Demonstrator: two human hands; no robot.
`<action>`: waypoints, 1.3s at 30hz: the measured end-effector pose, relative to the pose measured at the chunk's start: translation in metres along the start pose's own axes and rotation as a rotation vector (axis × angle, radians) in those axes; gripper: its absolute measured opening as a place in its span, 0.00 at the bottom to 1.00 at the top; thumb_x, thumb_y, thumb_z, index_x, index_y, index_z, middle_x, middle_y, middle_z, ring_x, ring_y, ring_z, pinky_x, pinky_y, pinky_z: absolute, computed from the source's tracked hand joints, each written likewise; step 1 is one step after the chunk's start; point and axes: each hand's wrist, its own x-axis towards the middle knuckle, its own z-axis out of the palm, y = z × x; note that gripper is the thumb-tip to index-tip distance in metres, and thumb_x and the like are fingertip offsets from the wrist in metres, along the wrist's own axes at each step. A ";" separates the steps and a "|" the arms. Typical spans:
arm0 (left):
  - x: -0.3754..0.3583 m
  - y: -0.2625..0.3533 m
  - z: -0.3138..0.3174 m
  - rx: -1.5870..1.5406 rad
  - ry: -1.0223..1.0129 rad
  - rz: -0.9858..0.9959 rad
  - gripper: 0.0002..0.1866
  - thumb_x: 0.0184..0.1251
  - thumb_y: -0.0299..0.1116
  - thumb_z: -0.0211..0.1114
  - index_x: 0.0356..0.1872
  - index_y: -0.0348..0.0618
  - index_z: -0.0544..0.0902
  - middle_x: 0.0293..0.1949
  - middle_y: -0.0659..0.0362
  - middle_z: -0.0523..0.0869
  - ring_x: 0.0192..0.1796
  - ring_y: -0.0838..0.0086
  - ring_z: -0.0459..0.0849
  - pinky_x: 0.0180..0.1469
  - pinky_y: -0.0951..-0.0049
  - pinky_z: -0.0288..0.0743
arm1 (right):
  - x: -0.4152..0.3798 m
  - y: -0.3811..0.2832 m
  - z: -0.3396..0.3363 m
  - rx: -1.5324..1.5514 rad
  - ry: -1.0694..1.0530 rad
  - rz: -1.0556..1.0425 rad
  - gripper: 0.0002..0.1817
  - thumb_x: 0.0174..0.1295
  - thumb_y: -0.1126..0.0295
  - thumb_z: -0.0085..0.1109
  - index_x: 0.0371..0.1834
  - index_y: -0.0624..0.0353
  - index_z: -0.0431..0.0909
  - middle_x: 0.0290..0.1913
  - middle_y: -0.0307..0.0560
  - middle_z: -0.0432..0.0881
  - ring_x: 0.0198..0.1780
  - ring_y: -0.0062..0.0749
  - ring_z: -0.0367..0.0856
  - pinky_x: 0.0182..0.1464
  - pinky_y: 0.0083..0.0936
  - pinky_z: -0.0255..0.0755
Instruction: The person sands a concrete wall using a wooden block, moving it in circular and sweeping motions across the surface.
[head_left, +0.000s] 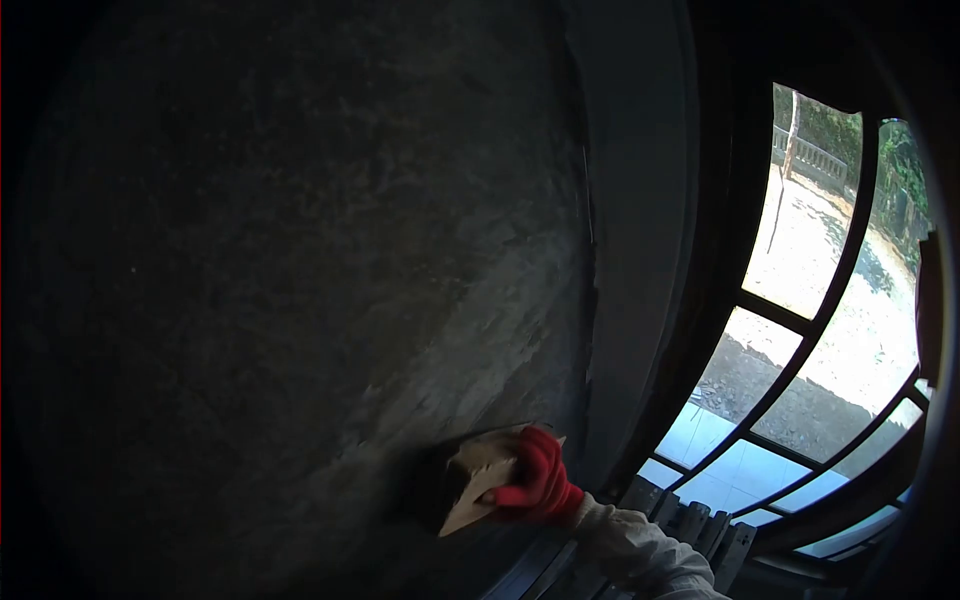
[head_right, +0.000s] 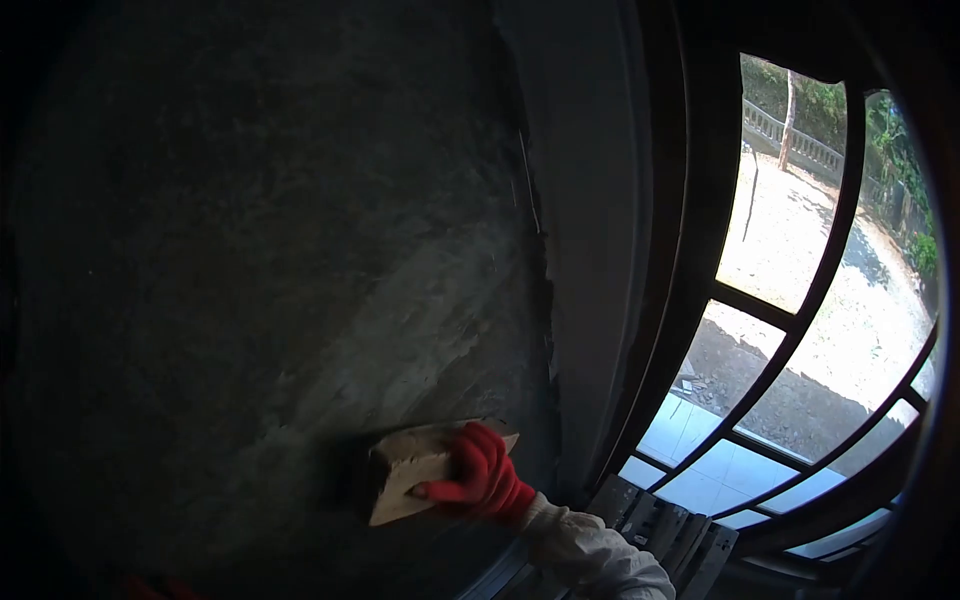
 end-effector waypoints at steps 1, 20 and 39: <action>0.001 0.002 -0.003 0.001 -0.003 0.023 0.25 0.77 0.40 0.47 0.64 0.29 0.68 0.64 0.38 0.67 0.63 0.39 0.67 0.64 0.40 0.59 | -0.042 -0.003 0.016 0.094 -0.088 0.013 0.28 0.46 0.56 0.74 0.53 0.29 0.76 0.52 0.52 0.72 0.49 0.49 0.76 0.50 0.46 0.73; -0.018 -0.010 0.011 -0.006 -0.123 0.017 0.26 0.79 0.34 0.39 0.72 0.31 0.58 0.73 0.42 0.60 0.75 0.50 0.56 0.74 0.55 0.50 | -0.072 0.023 0.009 0.030 0.026 -0.016 0.30 0.46 0.50 0.74 0.55 0.29 0.74 0.47 0.50 0.74 0.46 0.52 0.77 0.47 0.48 0.72; -0.017 -0.008 0.017 -0.022 -0.086 0.012 0.26 0.79 0.35 0.40 0.72 0.30 0.58 0.72 0.41 0.61 0.74 0.51 0.59 0.73 0.57 0.52 | -0.100 0.045 0.012 -0.046 -0.038 -0.093 0.37 0.50 0.49 0.70 0.64 0.38 0.65 0.56 0.58 0.69 0.51 0.57 0.73 0.50 0.51 0.70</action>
